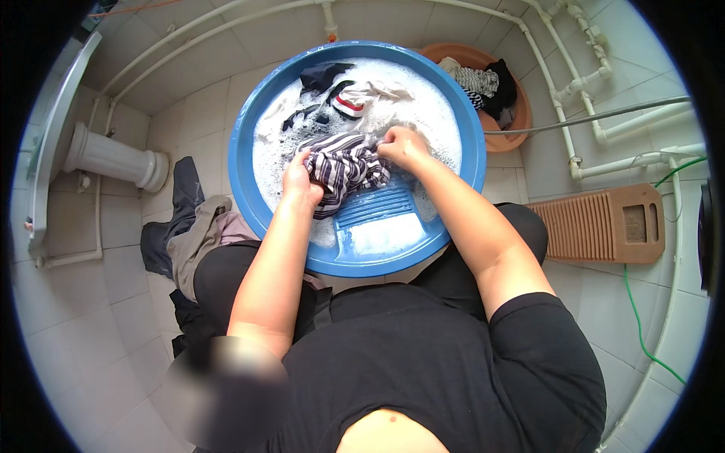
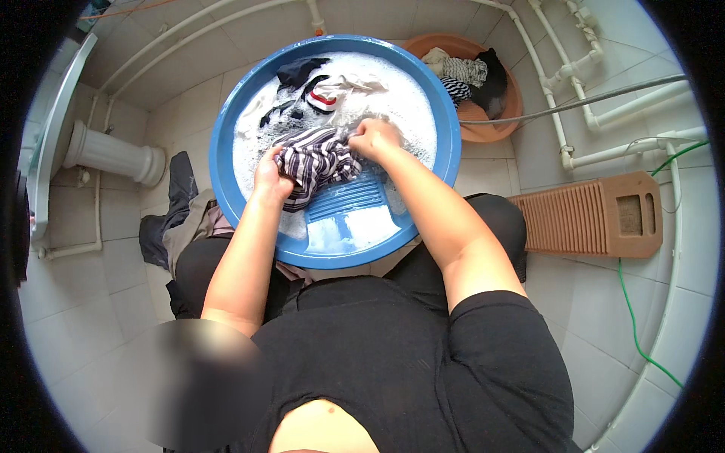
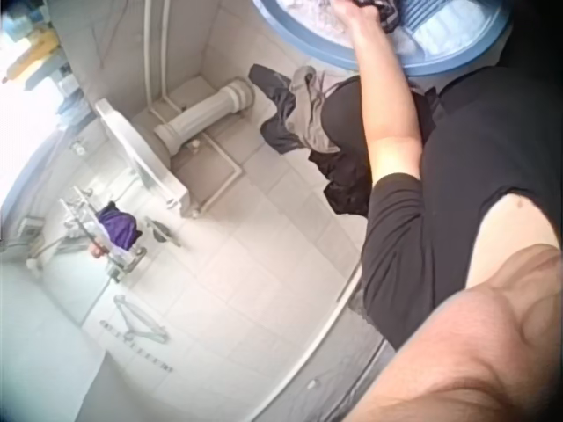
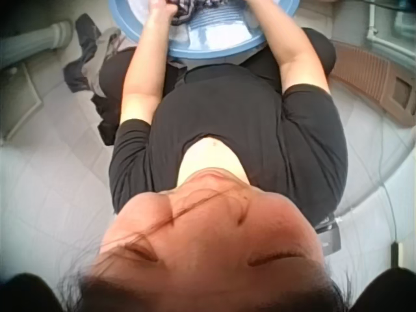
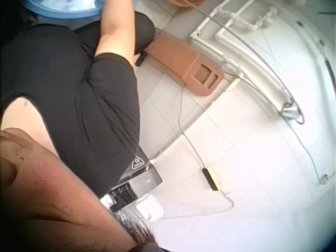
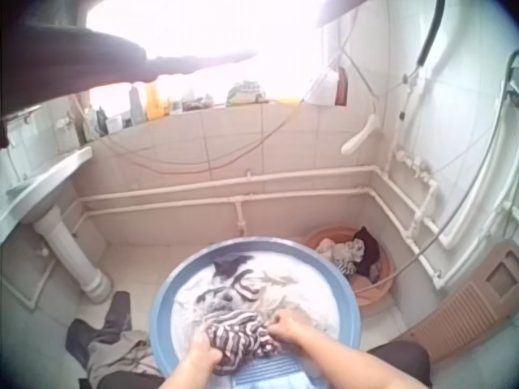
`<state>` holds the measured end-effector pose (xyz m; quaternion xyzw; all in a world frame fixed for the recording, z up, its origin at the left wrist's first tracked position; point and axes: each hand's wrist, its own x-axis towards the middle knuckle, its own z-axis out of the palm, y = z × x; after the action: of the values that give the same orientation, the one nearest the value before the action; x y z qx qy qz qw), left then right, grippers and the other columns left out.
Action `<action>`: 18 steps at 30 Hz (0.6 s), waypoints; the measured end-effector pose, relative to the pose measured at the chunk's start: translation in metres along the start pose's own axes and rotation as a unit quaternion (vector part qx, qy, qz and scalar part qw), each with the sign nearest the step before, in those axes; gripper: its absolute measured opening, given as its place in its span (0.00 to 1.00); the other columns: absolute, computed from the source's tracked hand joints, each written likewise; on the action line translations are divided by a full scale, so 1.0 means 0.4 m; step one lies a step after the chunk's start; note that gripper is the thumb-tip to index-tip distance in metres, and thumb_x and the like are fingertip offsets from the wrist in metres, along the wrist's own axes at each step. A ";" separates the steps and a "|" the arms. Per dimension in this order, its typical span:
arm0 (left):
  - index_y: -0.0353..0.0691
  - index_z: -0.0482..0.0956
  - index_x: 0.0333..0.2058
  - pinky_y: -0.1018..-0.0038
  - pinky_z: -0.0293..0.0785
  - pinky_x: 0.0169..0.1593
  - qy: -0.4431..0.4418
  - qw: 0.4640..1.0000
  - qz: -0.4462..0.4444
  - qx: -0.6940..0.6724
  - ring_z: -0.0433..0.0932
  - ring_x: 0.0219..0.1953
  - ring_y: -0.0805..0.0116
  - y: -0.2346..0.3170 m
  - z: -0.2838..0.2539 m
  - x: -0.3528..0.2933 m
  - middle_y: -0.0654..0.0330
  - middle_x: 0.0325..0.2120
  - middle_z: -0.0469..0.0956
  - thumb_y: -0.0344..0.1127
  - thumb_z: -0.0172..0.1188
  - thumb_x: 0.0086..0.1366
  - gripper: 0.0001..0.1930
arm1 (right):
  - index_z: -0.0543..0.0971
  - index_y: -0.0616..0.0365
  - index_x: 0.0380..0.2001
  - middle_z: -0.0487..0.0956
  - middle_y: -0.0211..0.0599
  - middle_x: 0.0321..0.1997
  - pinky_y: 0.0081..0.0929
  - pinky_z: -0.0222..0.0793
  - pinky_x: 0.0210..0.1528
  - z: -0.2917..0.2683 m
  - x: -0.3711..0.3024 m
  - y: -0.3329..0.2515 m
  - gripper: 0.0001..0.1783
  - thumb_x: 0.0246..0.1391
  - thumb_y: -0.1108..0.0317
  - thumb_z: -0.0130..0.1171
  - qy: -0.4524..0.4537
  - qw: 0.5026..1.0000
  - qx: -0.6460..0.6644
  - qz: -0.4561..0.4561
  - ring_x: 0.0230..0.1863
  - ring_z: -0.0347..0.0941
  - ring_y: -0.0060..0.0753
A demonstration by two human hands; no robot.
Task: The person sits on the floor and hand-washes a striped garment in a blue basin filled with soapy water. They repeatedly scrub the fabric against the basin's built-in washboard, rinse it in the water, and wring it out by hand.
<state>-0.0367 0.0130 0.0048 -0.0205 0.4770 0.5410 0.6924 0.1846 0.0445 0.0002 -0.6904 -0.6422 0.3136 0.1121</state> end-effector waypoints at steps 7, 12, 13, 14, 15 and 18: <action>0.40 0.61 0.54 0.64 0.73 0.47 -0.154 0.986 0.059 0.020 0.73 0.44 0.62 -0.021 0.031 -0.027 0.52 0.46 0.71 0.33 0.50 0.62 0.21 | 0.68 0.57 0.23 0.73 0.39 0.31 0.26 0.66 0.36 0.027 -0.102 -0.153 0.08 0.36 0.72 0.55 0.142 0.879 0.399 -0.218 0.31 0.69 0.32; 0.40 0.77 0.31 0.69 0.75 0.37 -0.202 0.971 -0.124 -0.002 0.78 0.30 0.67 0.006 0.082 -0.113 0.59 0.27 0.78 0.46 0.52 0.62 0.15 | 0.72 0.54 0.27 0.73 0.32 0.29 0.32 0.67 0.33 0.046 -0.275 -0.275 0.14 0.30 0.68 0.59 0.107 0.834 0.148 -0.520 0.31 0.69 0.41; 0.43 0.77 0.27 0.70 0.75 0.35 -0.191 0.971 -0.131 -0.054 0.77 0.27 0.69 -0.009 0.095 -0.129 0.60 0.24 0.78 0.48 0.52 0.62 0.15 | 0.72 0.54 0.27 0.73 0.32 0.30 0.31 0.67 0.30 0.047 -0.285 -0.277 0.15 0.30 0.67 0.59 0.131 0.826 0.125 -0.534 0.30 0.69 0.39; 0.45 0.77 0.24 0.71 0.75 0.33 -0.193 0.973 -0.122 -0.025 0.76 0.24 0.70 -0.025 0.080 -0.115 0.61 0.21 0.77 0.48 0.53 0.62 0.15 | 0.72 0.53 0.24 0.73 0.32 0.28 0.32 0.66 0.26 0.039 -0.280 -0.257 0.13 0.30 0.67 0.60 0.139 0.824 0.102 -0.540 0.27 0.70 0.38; 0.45 0.77 0.26 0.72 0.75 0.33 -0.303 0.932 -0.193 -0.045 0.76 0.25 0.70 -0.036 0.027 -0.059 0.61 0.22 0.77 0.47 0.52 0.62 0.14 | 0.72 0.52 0.22 0.72 0.34 0.25 0.32 0.67 0.26 0.036 -0.262 -0.247 0.10 0.30 0.64 0.59 0.166 0.822 0.085 -0.538 0.26 0.70 0.38; 0.39 0.74 0.37 0.75 0.73 0.35 -0.105 0.991 -0.039 0.067 0.75 0.32 0.70 -0.075 0.092 -0.164 0.61 0.32 0.76 0.43 0.49 0.62 0.14 | 0.71 0.55 0.13 0.70 0.41 0.17 0.36 0.65 0.23 0.042 -0.162 -0.192 0.09 0.37 0.64 0.57 0.255 0.870 0.139 -0.399 0.20 0.68 0.45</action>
<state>0.0126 -0.0272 0.0550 0.0644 0.4357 0.4798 0.7588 0.1135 -0.0099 0.0488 -0.4081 -0.7620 0.1411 0.4825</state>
